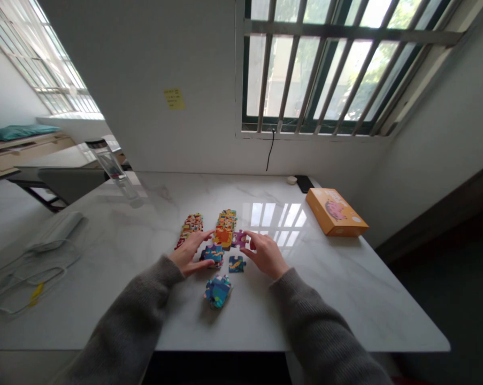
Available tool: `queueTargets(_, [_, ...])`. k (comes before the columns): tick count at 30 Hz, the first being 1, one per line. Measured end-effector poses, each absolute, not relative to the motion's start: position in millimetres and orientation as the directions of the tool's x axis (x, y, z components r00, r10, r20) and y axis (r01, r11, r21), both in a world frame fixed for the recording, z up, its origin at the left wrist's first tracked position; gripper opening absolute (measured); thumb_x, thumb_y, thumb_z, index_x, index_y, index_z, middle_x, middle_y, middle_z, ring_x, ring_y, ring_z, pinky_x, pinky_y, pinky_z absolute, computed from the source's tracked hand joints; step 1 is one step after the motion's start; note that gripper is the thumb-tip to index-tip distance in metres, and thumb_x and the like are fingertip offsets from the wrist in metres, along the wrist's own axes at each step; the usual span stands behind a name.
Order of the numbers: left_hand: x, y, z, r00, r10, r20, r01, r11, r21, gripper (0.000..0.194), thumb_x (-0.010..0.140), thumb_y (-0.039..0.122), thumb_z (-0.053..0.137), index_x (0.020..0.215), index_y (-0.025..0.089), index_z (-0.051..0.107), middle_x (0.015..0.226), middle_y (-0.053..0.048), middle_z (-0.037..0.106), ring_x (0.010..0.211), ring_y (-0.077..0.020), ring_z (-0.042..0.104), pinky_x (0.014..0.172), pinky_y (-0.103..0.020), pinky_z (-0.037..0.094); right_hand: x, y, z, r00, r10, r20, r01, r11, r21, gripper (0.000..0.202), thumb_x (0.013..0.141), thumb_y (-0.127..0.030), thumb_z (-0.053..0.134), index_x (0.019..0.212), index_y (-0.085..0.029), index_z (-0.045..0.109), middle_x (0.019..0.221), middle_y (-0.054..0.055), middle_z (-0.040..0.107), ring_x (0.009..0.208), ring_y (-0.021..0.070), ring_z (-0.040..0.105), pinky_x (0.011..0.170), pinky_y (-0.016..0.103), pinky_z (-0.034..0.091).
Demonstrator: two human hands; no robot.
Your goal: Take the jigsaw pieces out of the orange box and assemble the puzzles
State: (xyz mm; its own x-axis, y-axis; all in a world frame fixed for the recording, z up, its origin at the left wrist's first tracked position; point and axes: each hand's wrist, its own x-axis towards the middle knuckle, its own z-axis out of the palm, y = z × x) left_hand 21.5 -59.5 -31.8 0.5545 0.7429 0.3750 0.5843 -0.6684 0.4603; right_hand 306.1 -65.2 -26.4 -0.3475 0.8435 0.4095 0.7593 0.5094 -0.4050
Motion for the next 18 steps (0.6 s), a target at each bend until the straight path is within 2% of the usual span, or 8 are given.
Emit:
queueTargets(3, [20, -59, -29, 0.518, 0.730, 0.447, 0.569, -0.684, 0.457, 0.059, 0.083, 0.034, 0.065, 0.138, 0.022, 0.047, 0.122, -0.010, 0.057, 0.113, -0.0280, 0.053, 0.101, -0.045, 0.046, 322, -56, -27, -0.356, 0.853, 0.383, 0.754, 0.504, -0.421, 0.041, 0.085, -0.032, 0.072, 0.123, -0.021, 0.062, 0.074, 0.000, 0.067, 0.070, 0.0183, 0.061, 0.072, 0.030, 0.046])
queueTargets(6, [19, -59, -30, 0.533, 0.704, 0.470, 0.541, -0.710, 0.450, 0.043, 0.080, 0.026, 0.064, 0.123, 0.021, 0.057, 0.116, -0.009, 0.059, 0.109, -0.0269, 0.054, 0.099, -0.044, 0.047, 357, -41, -31, -0.266, 0.916, 0.300, 0.803, 0.383, -0.457, 0.036, 0.083, -0.037, 0.070, 0.114, -0.018, 0.068, 0.066, -0.001, 0.062, 0.060, 0.0161, 0.057, 0.062, 0.028, 0.043])
queueTargets(8, [19, -59, -32, 0.563, 0.689, 0.456, 0.520, -0.724, 0.453, 0.038, 0.080, 0.023, 0.063, 0.117, 0.021, 0.060, 0.113, -0.008, 0.060, 0.107, -0.0260, 0.055, 0.099, -0.043, 0.047, 385, -33, -34, -0.174, 0.952, 0.252, 0.839, 0.277, -0.469, 0.038, 0.083, -0.043, 0.068, 0.111, -0.017, 0.069, 0.062, -0.002, 0.058, 0.055, 0.0153, 0.052, 0.057, 0.027, 0.039])
queueTargets(10, [20, -58, -34, 0.580, 0.690, 0.434, 0.514, -0.723, 0.462, 0.036, 0.080, 0.022, 0.064, 0.115, 0.021, 0.061, 0.112, -0.008, 0.061, 0.107, -0.0253, 0.056, 0.100, -0.043, 0.046, 406, -29, -37, -0.160, 0.964, 0.214, 0.854, 0.244, -0.460, 0.042, 0.082, -0.046, 0.066, 0.112, -0.017, 0.070, 0.062, -0.002, 0.058, 0.056, 0.0157, 0.052, 0.058, 0.028, 0.038])
queueTargets(14, [20, -56, -37, 0.581, 0.708, 0.402, 0.520, -0.702, 0.486, 0.035, 0.080, 0.024, 0.066, 0.115, 0.021, 0.062, 0.113, -0.008, 0.062, 0.108, -0.0246, 0.057, 0.101, -0.042, 0.046, 421, -30, -42, -0.179, 0.962, 0.208, 0.919, 0.239, -0.313, 0.038, 0.083, -0.047, 0.064, 0.108, -0.021, 0.073, 0.069, 0.002, 0.063, 0.071, 0.0201, 0.056, 0.068, 0.030, 0.037])
queueTargets(18, [19, -55, -38, 0.568, 0.713, 0.411, 0.513, -0.697, 0.501, 0.029, 0.084, 0.028, 0.065, 0.112, 0.022, 0.064, 0.112, -0.008, 0.062, 0.107, -0.0240, 0.057, 0.100, -0.042, 0.047, 417, -32, -46, -0.168, 0.964, 0.205, 0.954, 0.211, -0.211, 0.036, 0.089, -0.043, 0.059, 0.115, -0.023, 0.071, 0.078, 0.006, 0.065, 0.082, 0.0244, 0.057, 0.073, 0.033, 0.038])
